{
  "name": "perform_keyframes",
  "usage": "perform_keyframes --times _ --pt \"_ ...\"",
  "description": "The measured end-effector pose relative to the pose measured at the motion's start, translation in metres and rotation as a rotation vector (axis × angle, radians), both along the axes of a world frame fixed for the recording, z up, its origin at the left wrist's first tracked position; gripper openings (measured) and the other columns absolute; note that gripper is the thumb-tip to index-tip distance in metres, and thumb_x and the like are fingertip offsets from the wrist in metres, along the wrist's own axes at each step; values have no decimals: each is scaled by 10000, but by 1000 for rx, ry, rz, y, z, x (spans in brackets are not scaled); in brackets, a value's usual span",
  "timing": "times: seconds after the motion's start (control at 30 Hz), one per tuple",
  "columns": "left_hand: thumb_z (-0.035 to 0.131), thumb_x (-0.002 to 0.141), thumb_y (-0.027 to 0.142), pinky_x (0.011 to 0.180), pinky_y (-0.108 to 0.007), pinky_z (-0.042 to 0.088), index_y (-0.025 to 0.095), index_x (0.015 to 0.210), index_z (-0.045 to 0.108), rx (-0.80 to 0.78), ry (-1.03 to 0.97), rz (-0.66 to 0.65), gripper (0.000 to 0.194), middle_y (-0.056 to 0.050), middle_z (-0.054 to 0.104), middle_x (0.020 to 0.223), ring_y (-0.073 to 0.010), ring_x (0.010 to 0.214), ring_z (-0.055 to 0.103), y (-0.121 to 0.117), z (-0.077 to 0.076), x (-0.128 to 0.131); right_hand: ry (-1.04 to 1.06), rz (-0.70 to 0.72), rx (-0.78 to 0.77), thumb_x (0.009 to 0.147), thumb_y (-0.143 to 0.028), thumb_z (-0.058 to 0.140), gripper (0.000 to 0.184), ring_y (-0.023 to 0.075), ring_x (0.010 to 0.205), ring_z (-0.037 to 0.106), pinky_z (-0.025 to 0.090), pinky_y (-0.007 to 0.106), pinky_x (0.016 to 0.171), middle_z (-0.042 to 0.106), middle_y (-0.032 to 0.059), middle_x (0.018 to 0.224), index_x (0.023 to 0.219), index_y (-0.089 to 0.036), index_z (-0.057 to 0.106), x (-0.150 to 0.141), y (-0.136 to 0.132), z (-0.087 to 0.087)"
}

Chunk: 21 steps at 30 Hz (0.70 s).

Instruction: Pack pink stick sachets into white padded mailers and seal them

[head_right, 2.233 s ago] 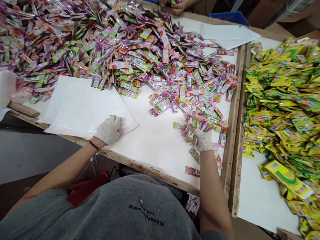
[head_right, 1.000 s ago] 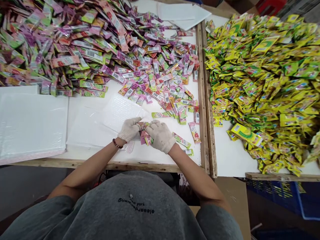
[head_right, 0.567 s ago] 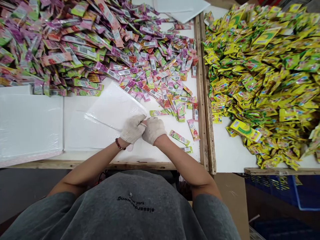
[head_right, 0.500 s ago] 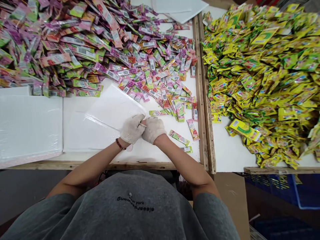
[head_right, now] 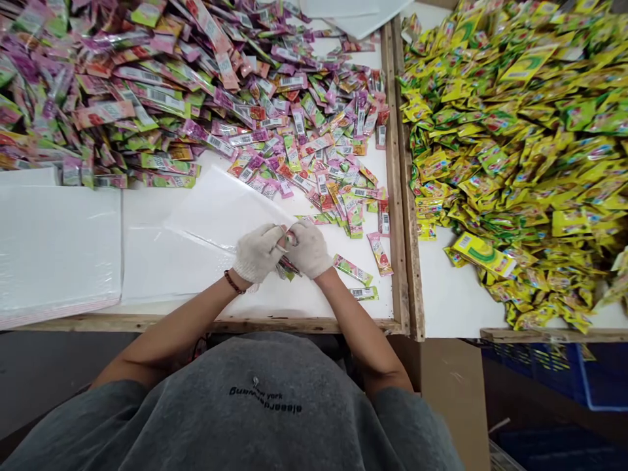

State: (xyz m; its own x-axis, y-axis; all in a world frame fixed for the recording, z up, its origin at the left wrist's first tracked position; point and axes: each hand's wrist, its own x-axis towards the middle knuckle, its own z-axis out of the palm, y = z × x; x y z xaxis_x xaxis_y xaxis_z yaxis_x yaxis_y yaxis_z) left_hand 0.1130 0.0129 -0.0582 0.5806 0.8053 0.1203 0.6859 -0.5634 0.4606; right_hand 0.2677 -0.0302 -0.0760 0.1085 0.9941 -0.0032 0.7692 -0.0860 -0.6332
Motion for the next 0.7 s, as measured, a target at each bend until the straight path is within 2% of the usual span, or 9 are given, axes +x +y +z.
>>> perform_keyframes --times 0.1,0.17,0.23,0.3,0.4,0.47,0.53,0.6,0.7 --pt "489 1062 308 674 -308 438 214 949 732 -88 -137 2 285 -66 744 914 -193 801 665 3 -8 -2 225 -138 212 876 -346 651 128 265 1042 644 540 428 967 698 103 1066 939 -235 649 1 -7 -15" --pt "481 1060 315 714 -303 467 209 915 715 -138 -230 -29 295 -67 735 903 -187 811 661 3 -11 -2 304 -252 295 890 -369 596 119 262 1005 640 540 450 976 677 88 981 861 -254 586 -7 -8 -23" --pt "498 1036 308 748 -303 493 205 870 696 -192 -311 -42 279 -65 724 885 -185 816 655 5 -12 -2 381 -304 283 875 -370 561 116 255 951 634 547 456 954 659 74 920 838 -260 549 -14 -5 -26" --pt "531 1007 331 751 -301 511 199 785 669 -287 -406 -10 293 -50 697 810 -180 783 641 9 -9 -4 496 -296 206 878 -404 554 163 250 932 641 561 443 916 678 76 951 920 -250 586 -12 1 -24" --pt "620 928 389 759 -298 546 183 790 711 -511 -647 125 264 -34 718 789 -180 784 658 19 2 -10 610 -378 153 909 -468 547 325 255 1039 670 569 425 924 716 114 1142 1126 -238 621 11 2 -9" --pt "680 862 395 791 -304 570 167 883 767 -646 -839 227 244 -39 766 865 -188 832 690 25 13 -14 657 -483 102 885 -485 572 353 256 1089 681 579 417 921 723 119 1185 1140 -245 619 28 -3 4" --pt "719 819 386 804 -303 580 161 932 790 -725 -990 285 262 -42 781 894 -186 846 704 28 26 -14 787 -464 -51 835 -527 623 362 250 1003 706 603 400 839 742 93 1081 1074 -255 626 37 -8 17" --pt "743 798 375 788 -293 579 166 917 792 -755 -1070 285 246 -36 773 869 -175 822 701 31 41 -10 935 -358 -196 774 -589 681 393 229 825 702 596 356 698 733 49 902 982 -260 632 36 -9 30" --pt "729 803 351 653 -253 528 180 772 736 -732 -1070 267 174 5 671 689 -133 669 619 35 65 -1 969 -279 -199 689 -613 765 421 182 639 640 531 293 559 667 2 720 855 -259 610 30 5 58"
